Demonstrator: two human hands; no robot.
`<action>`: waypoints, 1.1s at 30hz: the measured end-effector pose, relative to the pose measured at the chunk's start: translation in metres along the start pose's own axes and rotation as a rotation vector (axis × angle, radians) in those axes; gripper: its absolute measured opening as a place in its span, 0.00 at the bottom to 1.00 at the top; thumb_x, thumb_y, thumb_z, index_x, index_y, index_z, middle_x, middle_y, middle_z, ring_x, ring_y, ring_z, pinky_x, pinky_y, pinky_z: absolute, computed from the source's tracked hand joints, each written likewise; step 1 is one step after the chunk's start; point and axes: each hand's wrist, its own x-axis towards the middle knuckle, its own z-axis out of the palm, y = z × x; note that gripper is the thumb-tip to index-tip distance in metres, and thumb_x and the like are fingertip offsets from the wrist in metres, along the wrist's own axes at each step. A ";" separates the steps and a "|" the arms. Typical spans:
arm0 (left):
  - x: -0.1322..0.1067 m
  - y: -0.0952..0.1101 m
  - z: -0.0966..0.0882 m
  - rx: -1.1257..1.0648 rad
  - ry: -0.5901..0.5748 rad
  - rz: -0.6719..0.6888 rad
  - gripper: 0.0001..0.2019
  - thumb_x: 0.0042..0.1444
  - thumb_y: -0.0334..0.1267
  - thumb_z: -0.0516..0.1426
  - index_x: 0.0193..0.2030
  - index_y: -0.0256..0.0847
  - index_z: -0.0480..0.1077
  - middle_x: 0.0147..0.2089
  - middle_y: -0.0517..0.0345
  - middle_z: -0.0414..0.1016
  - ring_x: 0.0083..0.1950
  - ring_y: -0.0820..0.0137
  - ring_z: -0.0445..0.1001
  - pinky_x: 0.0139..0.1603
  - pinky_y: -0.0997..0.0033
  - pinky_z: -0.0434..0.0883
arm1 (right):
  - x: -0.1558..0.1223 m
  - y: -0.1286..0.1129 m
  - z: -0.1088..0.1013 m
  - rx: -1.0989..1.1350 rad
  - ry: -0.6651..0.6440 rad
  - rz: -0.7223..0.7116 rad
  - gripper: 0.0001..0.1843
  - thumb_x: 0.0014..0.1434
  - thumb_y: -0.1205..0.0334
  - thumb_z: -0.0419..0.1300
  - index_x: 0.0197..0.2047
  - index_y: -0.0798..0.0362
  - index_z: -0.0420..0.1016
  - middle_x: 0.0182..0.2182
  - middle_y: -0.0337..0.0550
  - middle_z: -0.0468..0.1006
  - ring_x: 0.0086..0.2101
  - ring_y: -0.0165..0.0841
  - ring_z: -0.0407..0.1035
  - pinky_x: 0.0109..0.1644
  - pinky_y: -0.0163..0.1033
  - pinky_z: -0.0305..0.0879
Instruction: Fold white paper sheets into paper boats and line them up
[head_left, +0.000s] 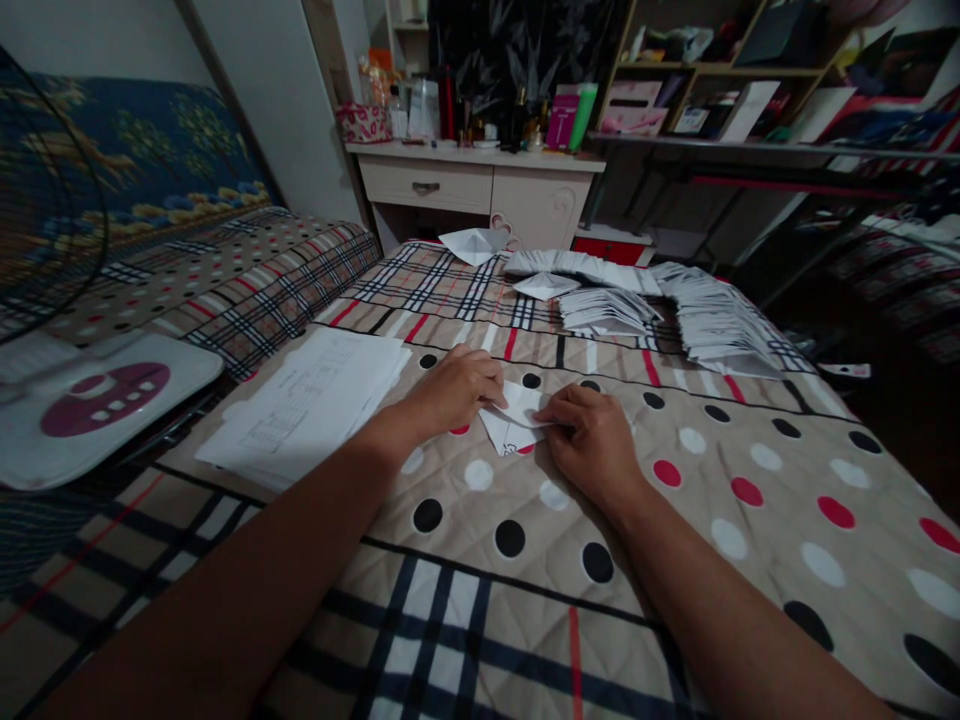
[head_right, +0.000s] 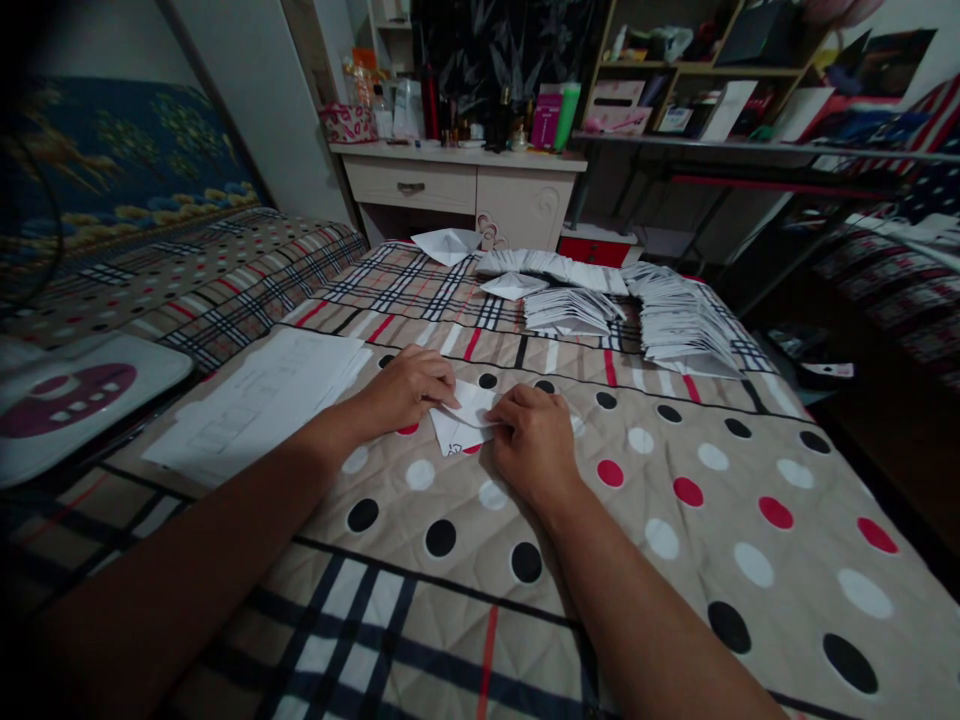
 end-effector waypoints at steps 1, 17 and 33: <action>0.000 0.002 -0.003 0.002 -0.028 -0.005 0.11 0.55 0.27 0.60 0.34 0.48 0.80 0.38 0.59 0.77 0.45 0.67 0.71 0.49 0.62 0.58 | 0.000 -0.002 -0.001 -0.017 -0.012 0.005 0.15 0.47 0.74 0.57 0.33 0.53 0.82 0.33 0.44 0.78 0.37 0.38 0.71 0.42 0.43 0.57; 0.007 0.025 -0.002 0.025 -0.051 -0.314 0.10 0.50 0.47 0.66 0.33 0.44 0.78 0.44 0.56 0.76 0.51 0.60 0.70 0.53 0.58 0.61 | 0.000 0.000 0.006 0.009 0.067 0.133 0.05 0.52 0.60 0.64 0.31 0.52 0.78 0.38 0.46 0.76 0.40 0.40 0.70 0.43 0.43 0.63; -0.002 0.008 0.010 -0.371 0.251 -0.586 0.38 0.32 0.41 0.72 0.54 0.45 0.67 0.44 0.52 0.76 0.41 0.61 0.74 0.39 0.63 0.69 | -0.001 0.010 0.007 0.428 0.101 0.467 0.38 0.44 0.59 0.69 0.59 0.51 0.67 0.35 0.41 0.78 0.29 0.34 0.70 0.34 0.40 0.64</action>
